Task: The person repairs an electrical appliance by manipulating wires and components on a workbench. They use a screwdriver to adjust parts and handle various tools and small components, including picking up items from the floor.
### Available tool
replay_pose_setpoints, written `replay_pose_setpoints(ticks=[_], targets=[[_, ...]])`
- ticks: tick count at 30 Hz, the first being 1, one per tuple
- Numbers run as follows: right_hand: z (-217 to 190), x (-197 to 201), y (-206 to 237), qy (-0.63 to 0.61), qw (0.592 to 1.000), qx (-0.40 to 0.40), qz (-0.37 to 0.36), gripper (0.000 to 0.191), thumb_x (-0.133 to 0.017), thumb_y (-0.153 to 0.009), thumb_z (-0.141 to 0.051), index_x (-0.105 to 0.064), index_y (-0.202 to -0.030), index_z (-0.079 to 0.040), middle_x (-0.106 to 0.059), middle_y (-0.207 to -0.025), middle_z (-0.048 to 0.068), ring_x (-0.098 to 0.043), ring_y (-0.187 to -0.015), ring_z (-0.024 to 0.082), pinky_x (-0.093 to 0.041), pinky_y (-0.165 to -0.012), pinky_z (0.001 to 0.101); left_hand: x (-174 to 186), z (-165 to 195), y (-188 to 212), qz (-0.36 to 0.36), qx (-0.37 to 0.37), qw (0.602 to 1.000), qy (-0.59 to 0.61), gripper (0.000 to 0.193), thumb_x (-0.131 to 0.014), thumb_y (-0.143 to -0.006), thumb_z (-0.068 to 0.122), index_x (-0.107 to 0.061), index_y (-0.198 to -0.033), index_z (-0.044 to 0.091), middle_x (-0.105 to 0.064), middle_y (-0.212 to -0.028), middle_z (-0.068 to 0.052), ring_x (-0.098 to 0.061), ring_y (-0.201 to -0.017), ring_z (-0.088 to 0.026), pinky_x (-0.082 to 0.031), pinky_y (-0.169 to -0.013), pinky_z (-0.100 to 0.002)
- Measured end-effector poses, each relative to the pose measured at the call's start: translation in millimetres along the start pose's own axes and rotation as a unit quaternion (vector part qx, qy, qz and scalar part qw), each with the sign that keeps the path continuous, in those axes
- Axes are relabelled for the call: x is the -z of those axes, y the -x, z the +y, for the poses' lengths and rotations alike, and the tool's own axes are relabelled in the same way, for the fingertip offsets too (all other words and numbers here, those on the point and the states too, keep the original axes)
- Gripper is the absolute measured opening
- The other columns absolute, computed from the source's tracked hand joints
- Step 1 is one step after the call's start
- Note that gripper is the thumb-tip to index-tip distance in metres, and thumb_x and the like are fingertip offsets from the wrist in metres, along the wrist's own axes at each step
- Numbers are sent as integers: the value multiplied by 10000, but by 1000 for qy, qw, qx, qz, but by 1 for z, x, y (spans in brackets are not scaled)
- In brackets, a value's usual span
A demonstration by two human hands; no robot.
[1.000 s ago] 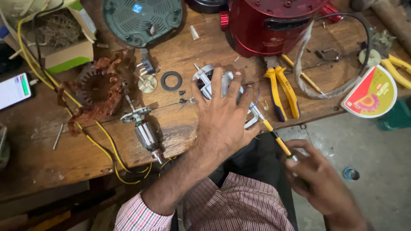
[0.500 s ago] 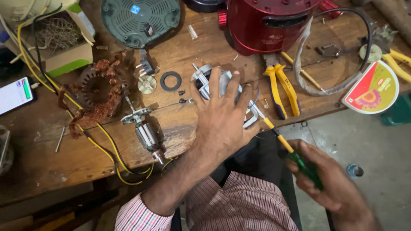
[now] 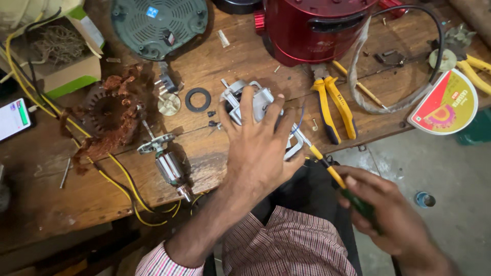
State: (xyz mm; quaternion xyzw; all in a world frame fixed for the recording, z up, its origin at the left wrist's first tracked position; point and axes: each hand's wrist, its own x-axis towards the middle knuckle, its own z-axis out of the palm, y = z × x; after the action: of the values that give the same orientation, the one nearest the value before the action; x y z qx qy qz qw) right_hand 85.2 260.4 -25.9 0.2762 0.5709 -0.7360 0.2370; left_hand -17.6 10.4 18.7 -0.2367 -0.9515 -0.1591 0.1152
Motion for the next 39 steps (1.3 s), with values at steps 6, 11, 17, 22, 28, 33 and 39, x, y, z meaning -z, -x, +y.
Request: replay_pose_setpoints(ticks=[6,11,17,22,28,33,39], targets=[[16,0,-1,117,985,129,8,434,-810,-909,-9,-605,-1292,-6,-668,-905,93,-478,-573,106,-360,-428,280,-4,2,0,7,5,1000,6,767,-821,-675,542,-661,-1298,124,-513,-1435,-109,-275,-1406,-463,-167,-1035,-867],[26,-17,12,464,752,455,117,385,-676,-956,-170,-615,-1332,-112,-686,-961,46,-671,-740,97,-485,-638,241,-5,0,0,13,-5,1000,2,769,-823,-727,541,-645,-1346,121,-502,-1447,-109,-276,-1424,-464,-184,-1082,-843],[-11,-15,5,1,986,77,-148,435,-720,-935,-95,-669,-1366,-117,-705,-939,104,-580,-547,118,-433,-474,270,-1,1,1,14,1,1000,6,835,-814,-639,549,-651,-1338,123,-501,-1448,-107,-277,-1403,-465,-162,-1021,-858],[3,-32,14,458,761,449,99,402,-705,-920,-168,-661,-1304,-59,-659,-882,41,-631,-702,118,-503,-619,266,-3,-1,2,14,-3,1000,1,772,-815,-714,545,-650,-1323,100,-497,-1456,-121,-285,-1403,-469,-168,-1051,-854],[4,-5,-7,233,968,90,34,494,-738,-921,-108,-740,-1415,-106,-654,-726,97,-500,-565,144,-438,-469,307,-3,-2,5,27,-10,1000,7,730,-809,-734,512,-650,-1336,131,-507,-1457,-103,-295,-1418,-476,-185,-1080,-841],[-3,-1,-5,172,977,118,-39,545,-703,-906,-78,-635,-1445,-37,-742,-1016,69,-533,-600,131,-458,-487,299,12,-4,-2,12,-32,996,84,863,-853,-673,508,-582,-1403,135,-417,-1524,-144,-229,-1475,-468,-129,-1105,-831],[12,14,39,214,971,102,35,548,-665,-892,-120,-630,-1437,-86,-731,-936,121,-593,-674,141,-508,-587,300,25,-33,14,26,-26,986,162,872,-916,-685,452,-549,-1395,103,-253,-1667,-222,-159,-1564,-484,-126,-1229,-726]])
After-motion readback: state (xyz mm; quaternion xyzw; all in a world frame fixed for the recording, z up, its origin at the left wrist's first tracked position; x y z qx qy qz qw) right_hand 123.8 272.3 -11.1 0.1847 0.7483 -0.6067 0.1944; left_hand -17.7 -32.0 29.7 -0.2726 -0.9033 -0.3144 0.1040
